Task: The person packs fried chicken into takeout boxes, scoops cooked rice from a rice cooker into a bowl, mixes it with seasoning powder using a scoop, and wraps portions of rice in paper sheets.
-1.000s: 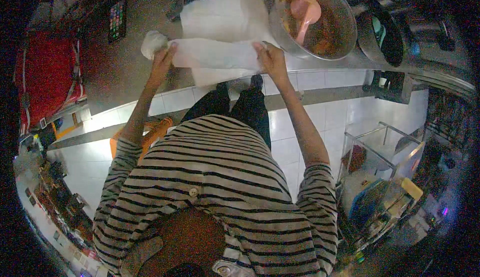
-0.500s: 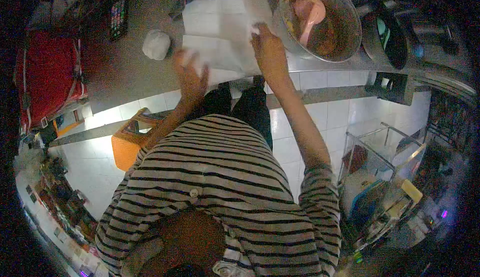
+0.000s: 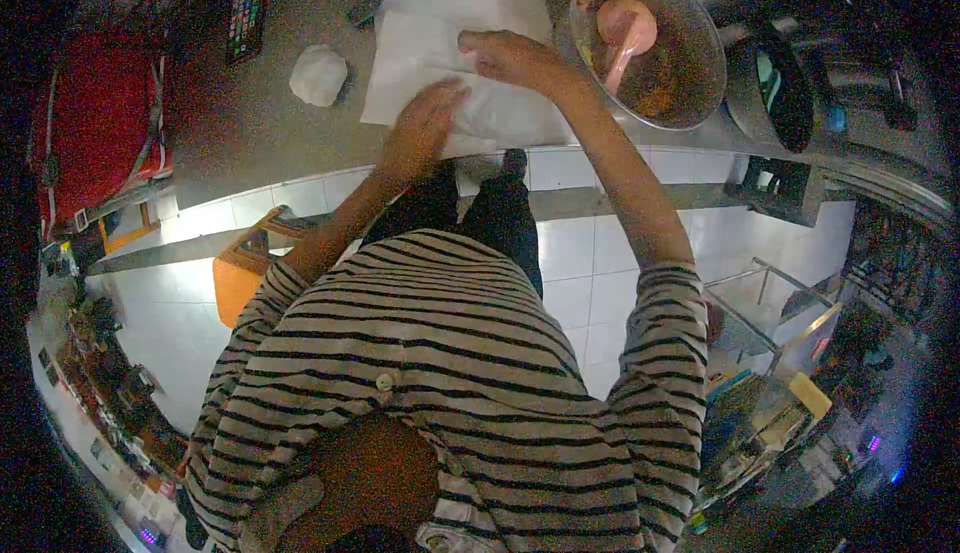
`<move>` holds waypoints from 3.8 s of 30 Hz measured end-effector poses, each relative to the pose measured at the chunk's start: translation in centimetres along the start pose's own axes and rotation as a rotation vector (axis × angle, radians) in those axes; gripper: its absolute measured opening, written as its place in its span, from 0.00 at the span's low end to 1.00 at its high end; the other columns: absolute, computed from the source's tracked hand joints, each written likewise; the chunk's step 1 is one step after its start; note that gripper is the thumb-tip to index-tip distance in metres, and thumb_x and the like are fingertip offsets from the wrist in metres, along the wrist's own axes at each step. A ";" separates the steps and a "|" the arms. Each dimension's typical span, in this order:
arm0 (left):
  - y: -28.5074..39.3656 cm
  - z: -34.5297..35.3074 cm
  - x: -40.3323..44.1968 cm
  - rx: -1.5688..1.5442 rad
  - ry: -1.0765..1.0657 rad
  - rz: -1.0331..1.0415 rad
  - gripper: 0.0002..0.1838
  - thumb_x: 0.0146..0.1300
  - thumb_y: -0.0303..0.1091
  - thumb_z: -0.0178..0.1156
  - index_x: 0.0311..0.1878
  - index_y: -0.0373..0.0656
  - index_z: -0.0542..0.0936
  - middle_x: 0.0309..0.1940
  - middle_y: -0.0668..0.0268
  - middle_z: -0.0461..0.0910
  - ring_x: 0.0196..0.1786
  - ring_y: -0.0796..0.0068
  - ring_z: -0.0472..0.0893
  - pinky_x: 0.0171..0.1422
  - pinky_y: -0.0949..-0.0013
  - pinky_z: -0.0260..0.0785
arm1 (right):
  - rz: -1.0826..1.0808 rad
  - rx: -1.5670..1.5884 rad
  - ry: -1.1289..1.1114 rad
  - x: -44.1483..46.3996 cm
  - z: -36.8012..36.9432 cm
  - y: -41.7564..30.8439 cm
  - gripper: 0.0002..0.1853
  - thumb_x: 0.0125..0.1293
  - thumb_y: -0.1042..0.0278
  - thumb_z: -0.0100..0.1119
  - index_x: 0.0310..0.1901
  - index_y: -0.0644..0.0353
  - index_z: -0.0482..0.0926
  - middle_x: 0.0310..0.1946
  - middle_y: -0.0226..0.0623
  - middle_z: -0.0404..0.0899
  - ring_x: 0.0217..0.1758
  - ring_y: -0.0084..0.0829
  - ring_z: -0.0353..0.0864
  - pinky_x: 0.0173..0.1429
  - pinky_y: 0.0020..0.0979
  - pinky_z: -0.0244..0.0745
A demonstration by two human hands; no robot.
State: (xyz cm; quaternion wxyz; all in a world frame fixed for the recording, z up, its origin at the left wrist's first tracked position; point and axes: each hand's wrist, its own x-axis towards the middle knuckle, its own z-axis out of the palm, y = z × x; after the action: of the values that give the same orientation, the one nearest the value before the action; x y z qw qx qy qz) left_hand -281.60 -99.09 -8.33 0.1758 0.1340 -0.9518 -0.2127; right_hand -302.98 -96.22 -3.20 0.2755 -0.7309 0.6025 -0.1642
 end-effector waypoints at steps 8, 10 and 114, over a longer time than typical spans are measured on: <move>-9.7 -5.6 9.2 0.049 -0.337 0.006 0.20 0.54 0.32 0.55 0.53 0.50 0.69 0.43 0.65 0.72 0.53 0.67 0.68 0.58 0.60 0.57 | 0.183 -0.361 0.092 -2.0 -1.0 2.4 0.24 0.47 0.69 0.61 0.48 0.59 0.68 0.47 0.45 0.71 0.47 0.46 0.72 0.51 0.41 0.68; -12.1 -4.7 8.9 0.164 -0.088 0.268 0.14 0.53 0.33 0.56 0.46 0.51 0.74 0.38 0.68 0.72 0.49 0.68 0.70 0.53 0.60 0.59 | 0.298 -0.520 0.060 -2.9 -0.2 2.4 0.23 0.48 0.66 0.60 0.48 0.59 0.69 0.46 0.46 0.71 0.47 0.46 0.72 0.51 0.41 0.68; 0.9 -7.4 -1.3 -1.081 0.427 -0.415 0.24 0.56 0.27 0.55 0.56 0.40 0.63 0.51 0.62 0.69 0.51 0.68 0.71 0.52 0.69 0.66 | 0.077 0.254 1.080 -1.6 1.7 -17.4 0.14 0.55 0.75 0.55 0.44 0.60 0.67 0.28 0.40 0.72 0.36 0.36 0.73 0.46 0.30 0.68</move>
State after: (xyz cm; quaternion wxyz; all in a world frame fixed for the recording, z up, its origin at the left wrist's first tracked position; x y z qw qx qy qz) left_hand -277.74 -100.55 -2.05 0.3606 0.2480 -0.6071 -0.6632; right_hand -288.68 -92.16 6.08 0.0192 -0.4813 0.6600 -0.5765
